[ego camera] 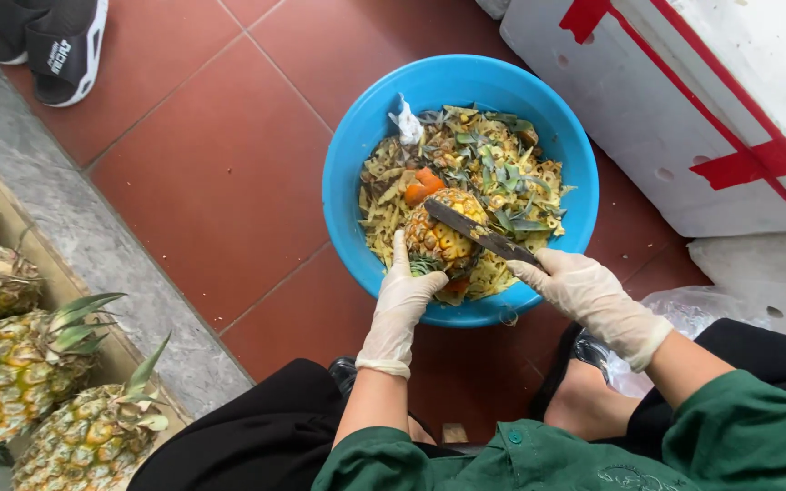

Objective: Peeling a pineapple and removing its eyes using a knife over a blue bowl

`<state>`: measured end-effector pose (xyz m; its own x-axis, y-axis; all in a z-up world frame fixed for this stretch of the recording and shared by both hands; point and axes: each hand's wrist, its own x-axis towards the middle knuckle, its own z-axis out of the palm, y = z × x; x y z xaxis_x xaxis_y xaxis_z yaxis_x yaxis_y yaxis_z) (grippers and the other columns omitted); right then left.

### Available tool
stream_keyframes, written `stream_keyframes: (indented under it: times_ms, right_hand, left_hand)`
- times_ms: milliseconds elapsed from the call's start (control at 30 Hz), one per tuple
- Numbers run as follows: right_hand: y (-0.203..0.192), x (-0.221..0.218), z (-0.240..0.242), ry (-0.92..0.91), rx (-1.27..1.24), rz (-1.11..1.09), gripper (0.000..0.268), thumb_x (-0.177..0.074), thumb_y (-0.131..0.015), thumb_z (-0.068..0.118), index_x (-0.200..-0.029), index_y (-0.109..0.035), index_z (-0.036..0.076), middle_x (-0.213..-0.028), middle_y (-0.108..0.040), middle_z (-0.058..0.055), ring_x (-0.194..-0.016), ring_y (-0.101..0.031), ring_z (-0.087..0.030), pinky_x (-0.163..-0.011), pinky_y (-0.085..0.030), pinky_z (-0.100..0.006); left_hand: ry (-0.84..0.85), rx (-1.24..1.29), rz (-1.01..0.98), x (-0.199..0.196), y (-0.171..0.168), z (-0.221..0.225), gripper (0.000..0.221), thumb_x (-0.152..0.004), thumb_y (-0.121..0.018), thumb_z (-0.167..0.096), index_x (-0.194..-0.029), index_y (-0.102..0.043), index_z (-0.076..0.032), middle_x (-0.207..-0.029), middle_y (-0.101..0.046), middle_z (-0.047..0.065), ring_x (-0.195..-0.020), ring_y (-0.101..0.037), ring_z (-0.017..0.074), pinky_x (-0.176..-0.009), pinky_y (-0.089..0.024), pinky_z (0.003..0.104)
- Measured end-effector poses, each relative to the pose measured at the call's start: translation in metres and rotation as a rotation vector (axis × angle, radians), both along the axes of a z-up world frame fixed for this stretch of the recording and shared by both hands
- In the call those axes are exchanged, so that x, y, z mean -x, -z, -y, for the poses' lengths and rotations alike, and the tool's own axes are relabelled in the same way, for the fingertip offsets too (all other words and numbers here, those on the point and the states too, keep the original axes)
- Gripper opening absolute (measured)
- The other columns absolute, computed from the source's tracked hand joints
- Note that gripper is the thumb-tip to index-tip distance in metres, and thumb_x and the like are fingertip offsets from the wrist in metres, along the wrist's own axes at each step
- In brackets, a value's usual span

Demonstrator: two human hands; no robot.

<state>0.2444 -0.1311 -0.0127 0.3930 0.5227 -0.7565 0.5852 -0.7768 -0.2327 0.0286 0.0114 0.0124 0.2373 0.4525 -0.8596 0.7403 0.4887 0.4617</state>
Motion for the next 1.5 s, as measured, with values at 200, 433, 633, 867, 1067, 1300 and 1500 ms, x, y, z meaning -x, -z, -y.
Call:
stream_keyframes:
  times_ms: [200, 433, 633, 867, 1067, 1300, 1500]
  right_hand:
    - [-0.008, 0.002, -0.052, -0.028, -0.050, -0.035, 0.070, -0.096, -0.053, 0.076, -0.095, -0.067, 0.007, -0.102, -0.076, -0.022, -0.109, -0.071, -0.039, -0.099, -0.056, -0.050]
    - [0.035, -0.005, -0.073, 0.234, -0.044, -0.194, 0.073, -0.087, -0.056, 0.082, -0.078, -0.069, 0.011, -0.067, -0.067, -0.011, -0.059, -0.065, -0.025, -0.062, -0.056, -0.036]
    - [0.047, -0.015, -0.058, 0.342, 0.010, -0.173, 0.070, -0.090, -0.060, 0.075, -0.080, -0.074, 0.008, -0.065, -0.067, -0.014, -0.055, -0.063, -0.025, -0.051, -0.054, -0.035]
    - [0.057, -0.012, -0.068, 0.552, -0.125, -0.434, 0.077, -0.096, -0.058, 0.074, -0.070, -0.074, 0.003, -0.055, -0.061, -0.014, -0.037, -0.050, -0.019, -0.036, -0.043, -0.031]
    - [0.020, -0.014, -0.032, 0.673, -0.236, -0.433, 0.075, -0.094, -0.065, 0.070, -0.071, -0.070, -0.001, -0.054, -0.058, -0.018, -0.037, -0.050, -0.022, -0.033, -0.043, -0.032]
    - [-0.021, 0.025, 0.014, -0.153, -0.214, 0.120, 0.057, -0.093, -0.057, 0.072, -0.096, -0.064, 0.016, -0.098, -0.075, -0.014, -0.102, -0.073, -0.037, -0.094, -0.059, -0.047]
    - [-0.029, 0.021, -0.004, -0.211, -0.078, 0.175, 0.069, -0.093, -0.049, 0.081, -0.098, -0.063, 0.014, -0.101, -0.075, -0.014, -0.105, -0.074, -0.038, -0.098, -0.057, -0.048]
  left_hand:
    - [0.008, -0.007, -0.010, 0.003, 0.023, 0.001, 0.107, -0.082, -0.075, -0.032, -0.169, -0.012, -0.039, -0.155, -0.049, 0.027, -0.147, -0.045, 0.0427, -0.120, -0.041, 0.051]
    - [-0.010, -0.025, 0.011, 0.007, 0.024, 0.006, 0.110, -0.080, -0.077, -0.033, -0.168, -0.012, -0.044, -0.154, -0.050, 0.026, -0.146, -0.046, 0.0422, -0.118, -0.043, 0.051]
    - [-0.026, -0.002, 0.014, 0.008, 0.027, 0.008, 0.108, -0.083, -0.077, -0.033, -0.167, -0.012, -0.050, -0.149, -0.054, 0.025, -0.133, -0.060, 0.0416, -0.109, -0.052, 0.049]
    - [-0.203, 0.003, 0.130, 0.009, 0.008, 0.012, 0.104, -0.080, -0.076, -0.014, -0.166, -0.025, -0.040, -0.106, -0.070, 0.022, -0.068, -0.076, 0.0283, -0.057, -0.064, 0.027]
    - [0.000, -0.104, 0.000, 0.001, 0.025, 0.009, 0.106, -0.079, -0.071, -0.027, -0.167, -0.014, -0.039, -0.119, -0.067, 0.018, -0.101, -0.069, 0.0312, -0.083, -0.056, 0.044]
    - [0.167, -0.186, -0.142, -0.030, 0.024, 0.012, 0.081, -0.085, -0.068, -0.039, -0.154, -0.027, -0.027, -0.132, -0.067, 0.017, -0.129, -0.063, 0.0399, -0.102, -0.054, 0.053]
    - [0.110, -0.199, -0.149, -0.033, 0.036, 0.013, 0.054, -0.085, -0.068, -0.039, -0.130, -0.063, -0.010, -0.127, -0.072, 0.016, -0.124, -0.067, 0.0402, -0.101, -0.056, 0.052]
